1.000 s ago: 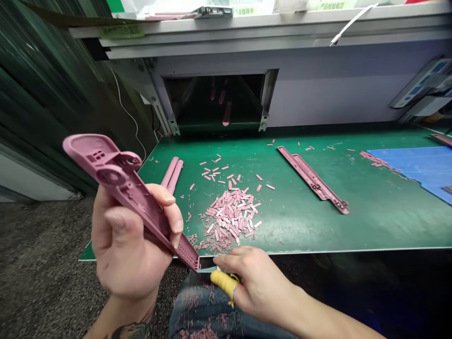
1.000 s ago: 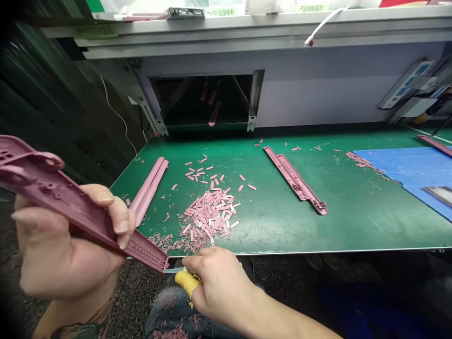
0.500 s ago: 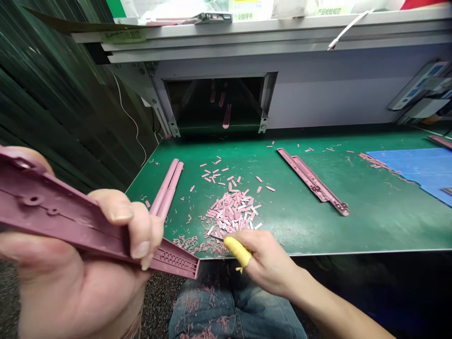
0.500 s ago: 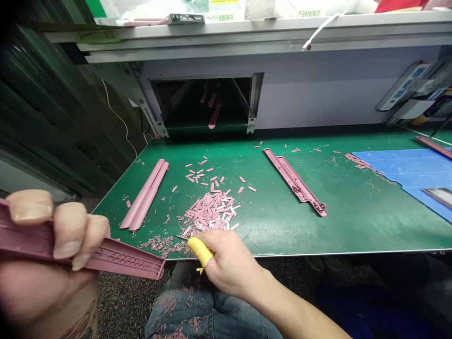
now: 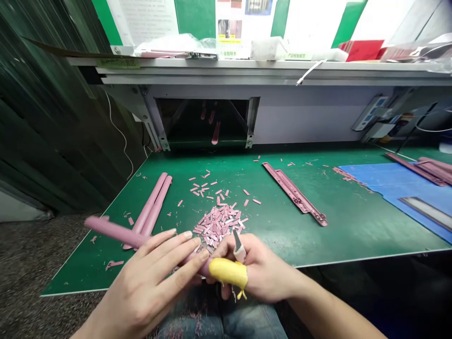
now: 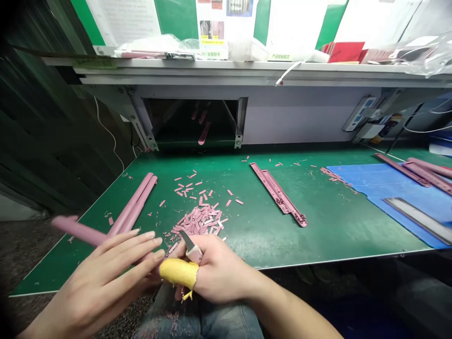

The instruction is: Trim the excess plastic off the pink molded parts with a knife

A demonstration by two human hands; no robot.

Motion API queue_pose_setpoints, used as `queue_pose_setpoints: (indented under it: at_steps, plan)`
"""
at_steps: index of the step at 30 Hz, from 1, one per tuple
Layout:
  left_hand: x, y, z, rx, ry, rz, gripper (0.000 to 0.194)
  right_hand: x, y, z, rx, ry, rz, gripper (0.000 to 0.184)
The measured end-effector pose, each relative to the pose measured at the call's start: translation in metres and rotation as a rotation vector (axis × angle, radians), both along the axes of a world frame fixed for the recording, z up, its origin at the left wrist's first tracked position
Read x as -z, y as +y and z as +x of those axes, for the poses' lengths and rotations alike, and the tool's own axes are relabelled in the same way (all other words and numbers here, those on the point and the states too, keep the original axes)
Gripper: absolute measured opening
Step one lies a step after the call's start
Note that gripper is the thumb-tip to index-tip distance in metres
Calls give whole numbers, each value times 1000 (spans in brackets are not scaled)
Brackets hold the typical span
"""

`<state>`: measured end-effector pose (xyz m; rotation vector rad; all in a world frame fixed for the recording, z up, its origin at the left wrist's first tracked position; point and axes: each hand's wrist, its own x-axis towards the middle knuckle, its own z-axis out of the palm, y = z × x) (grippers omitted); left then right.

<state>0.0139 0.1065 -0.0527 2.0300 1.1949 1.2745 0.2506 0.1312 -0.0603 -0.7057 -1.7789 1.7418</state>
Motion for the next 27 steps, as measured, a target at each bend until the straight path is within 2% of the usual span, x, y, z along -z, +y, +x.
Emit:
queue_pose_setpoints:
  at_steps: [2,3,5,8,12,16,18,23,27]
  plan:
    - [-4,2,-6,230,271,109,50,-4,8,10,-60,-19,130,26]
    - [-7,5,-10,294,390,202,54,-4,11,13,-42,-51,232,25]
    - [-14,12,-20,308,600,366,58,-2,14,16,68,-153,429,24]
    - [-22,20,-31,250,799,464,58,4,12,14,214,-264,657,23]
    - [-32,22,-31,276,879,525,50,9,10,2,184,-331,929,22]
    - [-41,19,-24,299,921,547,44,12,14,-11,254,-499,1221,31]
    - [-43,18,-23,300,942,553,44,14,17,-16,281,-561,1329,30]
    - [-43,15,-28,305,963,570,45,14,22,-17,232,-577,1431,23]
    - [-33,7,-30,278,941,501,49,11,20,-14,213,-490,1483,21]
